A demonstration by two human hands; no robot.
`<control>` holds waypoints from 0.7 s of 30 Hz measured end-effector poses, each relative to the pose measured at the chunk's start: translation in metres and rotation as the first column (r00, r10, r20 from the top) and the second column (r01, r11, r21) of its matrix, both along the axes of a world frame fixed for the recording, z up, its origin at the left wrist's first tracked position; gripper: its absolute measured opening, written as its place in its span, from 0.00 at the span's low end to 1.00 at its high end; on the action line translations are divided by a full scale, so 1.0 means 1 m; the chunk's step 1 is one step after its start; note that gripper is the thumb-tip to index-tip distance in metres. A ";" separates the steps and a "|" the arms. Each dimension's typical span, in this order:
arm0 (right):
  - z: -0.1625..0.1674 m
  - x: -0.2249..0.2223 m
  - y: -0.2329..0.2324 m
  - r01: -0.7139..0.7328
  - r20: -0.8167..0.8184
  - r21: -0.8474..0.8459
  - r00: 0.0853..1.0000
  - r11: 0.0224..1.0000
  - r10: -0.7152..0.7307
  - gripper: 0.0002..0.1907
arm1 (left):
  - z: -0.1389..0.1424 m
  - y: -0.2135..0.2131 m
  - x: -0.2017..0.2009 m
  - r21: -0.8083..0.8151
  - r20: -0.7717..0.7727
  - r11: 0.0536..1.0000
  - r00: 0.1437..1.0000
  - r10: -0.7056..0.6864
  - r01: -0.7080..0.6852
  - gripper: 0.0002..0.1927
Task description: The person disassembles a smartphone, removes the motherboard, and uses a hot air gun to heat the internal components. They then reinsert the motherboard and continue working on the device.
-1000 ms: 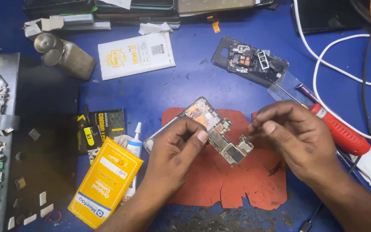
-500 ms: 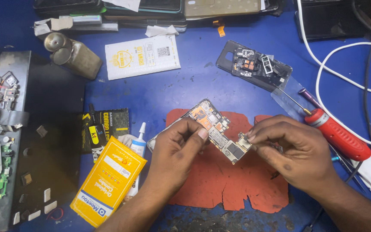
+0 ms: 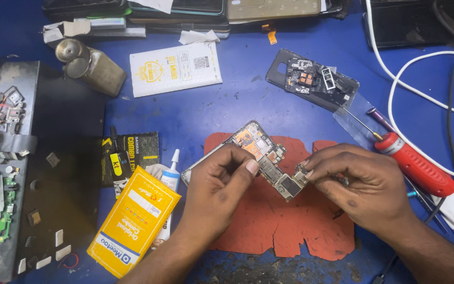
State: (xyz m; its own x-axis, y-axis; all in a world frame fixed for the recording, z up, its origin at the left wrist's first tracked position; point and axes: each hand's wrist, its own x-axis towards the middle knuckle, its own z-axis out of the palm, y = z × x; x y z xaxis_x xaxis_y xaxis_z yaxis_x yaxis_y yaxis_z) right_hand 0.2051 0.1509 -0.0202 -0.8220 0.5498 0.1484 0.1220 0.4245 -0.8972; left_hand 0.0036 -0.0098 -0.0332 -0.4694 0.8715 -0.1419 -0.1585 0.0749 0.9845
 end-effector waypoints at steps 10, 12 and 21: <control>-0.003 0.000 0.001 -0.002 -0.068 -0.060 0.998 0.998 -0.002 0.08 | 0.005 0.001 0.003 0.138 0.020 0.990 1.000 -0.017 0.014 0.03; -0.003 0.000 0.001 0.005 -0.060 -0.074 0.998 0.997 -0.010 0.07 | 0.005 0.001 0.003 0.116 0.009 0.993 1.000 -0.008 0.007 0.03; -0.003 0.000 0.002 0.022 -0.038 -0.030 0.999 0.999 -0.023 0.07 | 0.004 0.000 0.002 0.073 -0.040 0.997 0.999 -0.004 0.007 0.03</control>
